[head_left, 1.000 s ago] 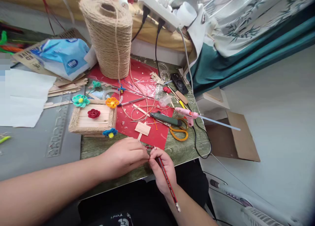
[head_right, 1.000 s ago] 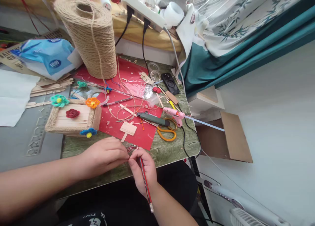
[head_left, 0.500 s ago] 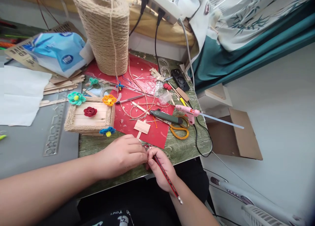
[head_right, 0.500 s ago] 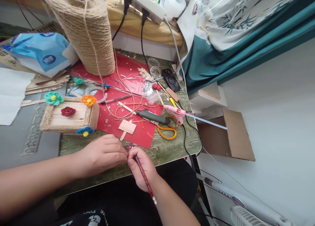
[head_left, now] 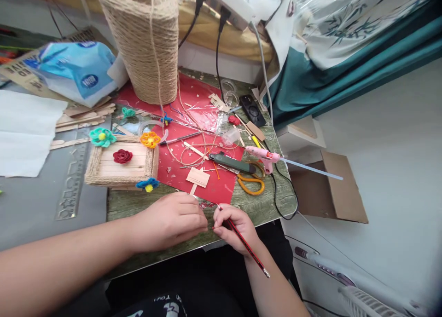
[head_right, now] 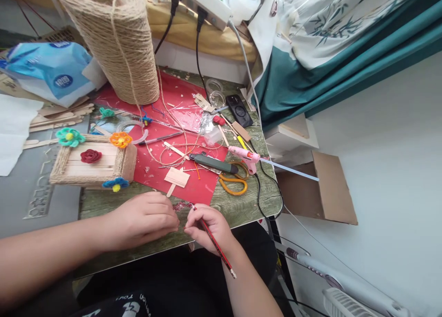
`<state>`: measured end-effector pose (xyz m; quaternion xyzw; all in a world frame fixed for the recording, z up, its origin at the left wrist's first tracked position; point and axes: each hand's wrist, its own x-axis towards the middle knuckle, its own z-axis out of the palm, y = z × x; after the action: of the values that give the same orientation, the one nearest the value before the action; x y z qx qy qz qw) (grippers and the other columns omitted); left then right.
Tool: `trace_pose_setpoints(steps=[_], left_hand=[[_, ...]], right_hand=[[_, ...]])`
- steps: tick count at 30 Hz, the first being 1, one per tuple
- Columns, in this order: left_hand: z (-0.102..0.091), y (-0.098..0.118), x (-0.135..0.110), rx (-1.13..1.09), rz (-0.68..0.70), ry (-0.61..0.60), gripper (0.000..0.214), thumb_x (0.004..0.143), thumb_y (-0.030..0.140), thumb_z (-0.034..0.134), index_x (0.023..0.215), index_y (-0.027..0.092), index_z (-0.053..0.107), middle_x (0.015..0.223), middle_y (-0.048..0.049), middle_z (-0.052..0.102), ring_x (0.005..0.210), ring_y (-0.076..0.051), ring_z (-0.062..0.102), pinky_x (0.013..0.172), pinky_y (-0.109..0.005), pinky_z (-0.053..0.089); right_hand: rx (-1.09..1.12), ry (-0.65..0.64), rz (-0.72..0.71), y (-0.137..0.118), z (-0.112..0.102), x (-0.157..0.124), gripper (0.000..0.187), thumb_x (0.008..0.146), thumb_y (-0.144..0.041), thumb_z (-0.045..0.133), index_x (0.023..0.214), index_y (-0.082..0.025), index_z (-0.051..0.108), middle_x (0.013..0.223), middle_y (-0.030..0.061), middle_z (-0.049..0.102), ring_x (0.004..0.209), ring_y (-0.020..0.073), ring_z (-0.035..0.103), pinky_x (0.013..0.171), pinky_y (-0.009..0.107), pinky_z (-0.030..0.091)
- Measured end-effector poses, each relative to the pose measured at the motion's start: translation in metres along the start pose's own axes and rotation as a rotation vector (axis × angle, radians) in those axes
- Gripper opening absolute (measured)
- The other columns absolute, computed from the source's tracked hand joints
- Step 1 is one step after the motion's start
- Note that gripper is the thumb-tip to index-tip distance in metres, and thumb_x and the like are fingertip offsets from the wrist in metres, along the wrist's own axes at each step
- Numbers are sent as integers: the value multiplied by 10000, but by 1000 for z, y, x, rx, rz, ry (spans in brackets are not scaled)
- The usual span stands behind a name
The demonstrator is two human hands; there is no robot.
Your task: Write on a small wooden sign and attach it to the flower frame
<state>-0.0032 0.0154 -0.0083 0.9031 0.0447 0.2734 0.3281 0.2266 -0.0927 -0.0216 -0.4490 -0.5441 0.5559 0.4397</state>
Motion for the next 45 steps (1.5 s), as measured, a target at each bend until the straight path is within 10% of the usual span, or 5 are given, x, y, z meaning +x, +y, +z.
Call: trace_pose_setpoints(steps=[28,45], left_hand=[[6,-1,1,48,-52,29,317,983,330,640,706,202,553,652,-1,581,653,-146,532,635,-316,387],[6,0,4,-3,-64,-8,164,975,246,656,1131,228,705,967,-52,753,860,-172,647,763,-325,502]], right_hand=[[-7,132,74,2,14,9,180,838,-124,753,779,-218,611,809,19,670,683,144,607,625,266,474],[-3,124,141,1,16,7,321,756,-98,773,705,-226,482,789,1,695,679,143,614,651,262,495]])
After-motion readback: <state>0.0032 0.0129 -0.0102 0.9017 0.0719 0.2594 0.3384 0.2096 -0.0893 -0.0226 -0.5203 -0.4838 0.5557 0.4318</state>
